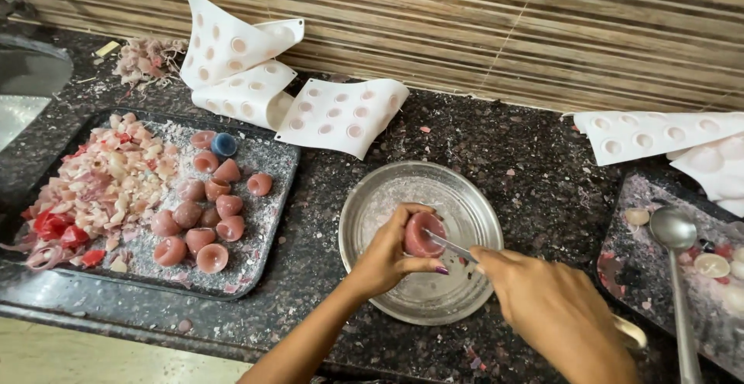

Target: Sorting, trimming, and preparing small wax pieces for candle or soap making at a production counter.

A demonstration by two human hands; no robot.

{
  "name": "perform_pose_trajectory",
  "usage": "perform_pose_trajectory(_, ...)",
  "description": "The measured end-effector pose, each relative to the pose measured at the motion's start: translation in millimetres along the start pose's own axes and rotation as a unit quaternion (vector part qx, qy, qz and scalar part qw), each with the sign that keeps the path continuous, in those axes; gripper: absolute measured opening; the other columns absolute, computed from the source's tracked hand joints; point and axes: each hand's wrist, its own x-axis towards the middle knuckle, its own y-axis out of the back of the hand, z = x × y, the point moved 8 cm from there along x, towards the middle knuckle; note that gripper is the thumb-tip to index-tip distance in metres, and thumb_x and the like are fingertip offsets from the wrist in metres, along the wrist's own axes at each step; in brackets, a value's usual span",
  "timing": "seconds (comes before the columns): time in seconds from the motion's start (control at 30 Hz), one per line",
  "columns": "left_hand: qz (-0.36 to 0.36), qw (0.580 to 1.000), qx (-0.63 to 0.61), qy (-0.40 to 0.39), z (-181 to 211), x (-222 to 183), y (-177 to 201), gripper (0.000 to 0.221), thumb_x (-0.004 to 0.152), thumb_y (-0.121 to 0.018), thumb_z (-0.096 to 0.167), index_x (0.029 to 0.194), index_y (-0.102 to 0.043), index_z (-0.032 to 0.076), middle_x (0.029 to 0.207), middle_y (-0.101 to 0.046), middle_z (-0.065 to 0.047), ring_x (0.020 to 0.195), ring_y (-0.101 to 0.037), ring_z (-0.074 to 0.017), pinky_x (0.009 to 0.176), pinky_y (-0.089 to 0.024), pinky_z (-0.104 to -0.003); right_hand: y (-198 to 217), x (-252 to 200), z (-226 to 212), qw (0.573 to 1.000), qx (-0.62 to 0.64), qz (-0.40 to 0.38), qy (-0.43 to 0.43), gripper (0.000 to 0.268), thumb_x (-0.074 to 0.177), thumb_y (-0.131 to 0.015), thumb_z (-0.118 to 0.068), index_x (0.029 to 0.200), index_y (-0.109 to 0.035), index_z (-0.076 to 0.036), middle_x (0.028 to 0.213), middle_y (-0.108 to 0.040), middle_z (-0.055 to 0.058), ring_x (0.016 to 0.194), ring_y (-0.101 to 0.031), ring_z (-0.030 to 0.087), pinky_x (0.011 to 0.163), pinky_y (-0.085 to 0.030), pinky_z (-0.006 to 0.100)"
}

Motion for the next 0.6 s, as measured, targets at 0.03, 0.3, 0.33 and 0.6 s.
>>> perform_pose_trajectory(0.03, -0.018, 0.999, 0.036, 0.015, -6, 3, -5, 0.08, 0.073, -0.086, 0.03, 0.138, -0.045, 0.008, 0.133, -0.06, -0.008, 0.126, -0.061, -0.0186, 0.11, -0.052, -0.035, 4, -1, 0, 1.0, -0.015, -0.014, -0.02, 0.041, 0.101, -0.045, -0.025, 0.136, -0.066, -0.025, 0.108, -0.077, 0.006, 0.074, -0.077, 0.028, 0.067, -0.062, 0.042)
perform_pose_trajectory(0.3, -0.064, 0.969, 0.213, 0.109, -35, 7, 3, 0.081, 0.07, -0.084, 0.04, 0.139, -0.051, 0.014, 0.132, -0.066, -0.009, 0.125, -0.057, -0.0295, 0.112, -0.049, -0.044, 22, -19, 25, 0.971, -0.033, -0.153, -0.184, 0.044, 0.105, -0.04, -0.022, 0.144, -0.057, -0.031, 0.092, -0.077, 0.007, 0.07, -0.077, 0.023, 0.065, -0.064, 0.04)
perform_pose_trajectory(0.33, -0.073, 0.974, 0.199, 0.074, -28, 8, -1, 0.081, 0.068, -0.087, 0.037, 0.136, -0.052, 0.012, 0.134, -0.063, -0.011, 0.128, -0.057, -0.0296, 0.112, -0.048, -0.044, 25, -12, 17, 0.979, -0.05, -0.125, -0.154, 0.042, 0.102, -0.043, -0.02, 0.14, -0.061, -0.029, 0.093, -0.077, 0.008, 0.071, -0.076, 0.025, 0.066, -0.063, 0.042)
perform_pose_trajectory(0.6, -0.089, 0.984, 0.138, 0.067, -46, 10, -3, 0.077, 0.07, -0.09, 0.033, 0.133, -0.053, 0.008, 0.129, -0.069, -0.013, 0.119, -0.071, -0.029, 0.104, -0.053, -0.041, 10, 44, -18, 0.987, -0.089, -0.114, -0.069, 0.037, 0.095, -0.049, -0.004, 0.123, -0.069, -0.019, 0.092, -0.075, 0.015, 0.08, -0.077, 0.029, 0.071, -0.061, 0.046)
